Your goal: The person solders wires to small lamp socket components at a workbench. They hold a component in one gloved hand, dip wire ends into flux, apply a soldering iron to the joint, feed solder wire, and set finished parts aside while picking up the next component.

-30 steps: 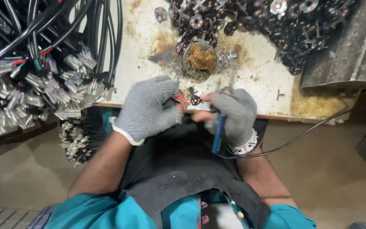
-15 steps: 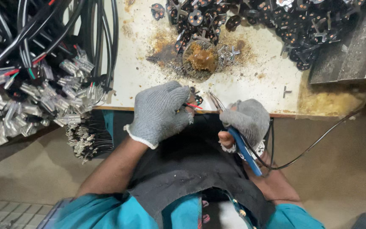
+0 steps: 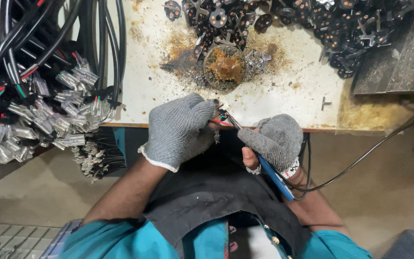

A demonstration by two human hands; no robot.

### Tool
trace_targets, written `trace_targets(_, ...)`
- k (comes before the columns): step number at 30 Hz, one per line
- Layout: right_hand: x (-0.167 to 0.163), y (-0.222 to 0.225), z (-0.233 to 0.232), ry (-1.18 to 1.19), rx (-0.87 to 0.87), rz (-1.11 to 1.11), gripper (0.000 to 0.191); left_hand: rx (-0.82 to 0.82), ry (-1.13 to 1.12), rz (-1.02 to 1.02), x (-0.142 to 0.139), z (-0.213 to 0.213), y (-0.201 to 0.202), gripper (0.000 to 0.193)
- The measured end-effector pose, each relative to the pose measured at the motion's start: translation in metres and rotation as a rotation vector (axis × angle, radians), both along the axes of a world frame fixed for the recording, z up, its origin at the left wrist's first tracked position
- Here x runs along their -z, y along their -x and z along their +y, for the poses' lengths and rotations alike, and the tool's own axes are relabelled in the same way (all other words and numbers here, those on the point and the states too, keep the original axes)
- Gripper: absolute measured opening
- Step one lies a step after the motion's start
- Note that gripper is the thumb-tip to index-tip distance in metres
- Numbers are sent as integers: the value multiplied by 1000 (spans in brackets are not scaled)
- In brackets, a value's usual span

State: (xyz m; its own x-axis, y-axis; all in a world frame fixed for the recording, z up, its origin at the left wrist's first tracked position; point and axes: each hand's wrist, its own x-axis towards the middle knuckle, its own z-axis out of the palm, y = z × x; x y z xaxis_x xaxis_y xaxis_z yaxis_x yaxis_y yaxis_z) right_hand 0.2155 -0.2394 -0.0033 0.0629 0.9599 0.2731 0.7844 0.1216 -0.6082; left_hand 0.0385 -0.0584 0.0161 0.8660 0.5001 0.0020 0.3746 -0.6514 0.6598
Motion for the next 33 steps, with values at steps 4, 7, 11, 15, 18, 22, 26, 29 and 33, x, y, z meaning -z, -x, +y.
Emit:
trace_targets(4,5,4,1,310,173,362,14,2,20,-14,-1,2,0,24)
trace_targets(7,12,10,0,701,331,730,26,2,30,-19,0,3,0,25)
trace_targets(11,17,10,0,740,236,607,30,-10,30,-32,2,2,0,26)
trace_targets(15,13,11,3,1013,496,999,34,-5,11,-21,4,2,0,25)
trace_targets(18,8,9,9,719,22,184,33,2,-19,-28,6,1,0,27)
trace_targets(22,-1,11,12,919,438,843,34,13,-17,8,7,1,0,24)
trace_targets(26,-2,6,14,248,87,310,24,3,-14,4,7,1,0,25)
trace_targets(29,1,7,12,562,190,383,27,4,3,32,7,1,0,23)
trace_targets(33,5,10,4,843,481,923,29,-10,11,-6,6,1,-1,25)
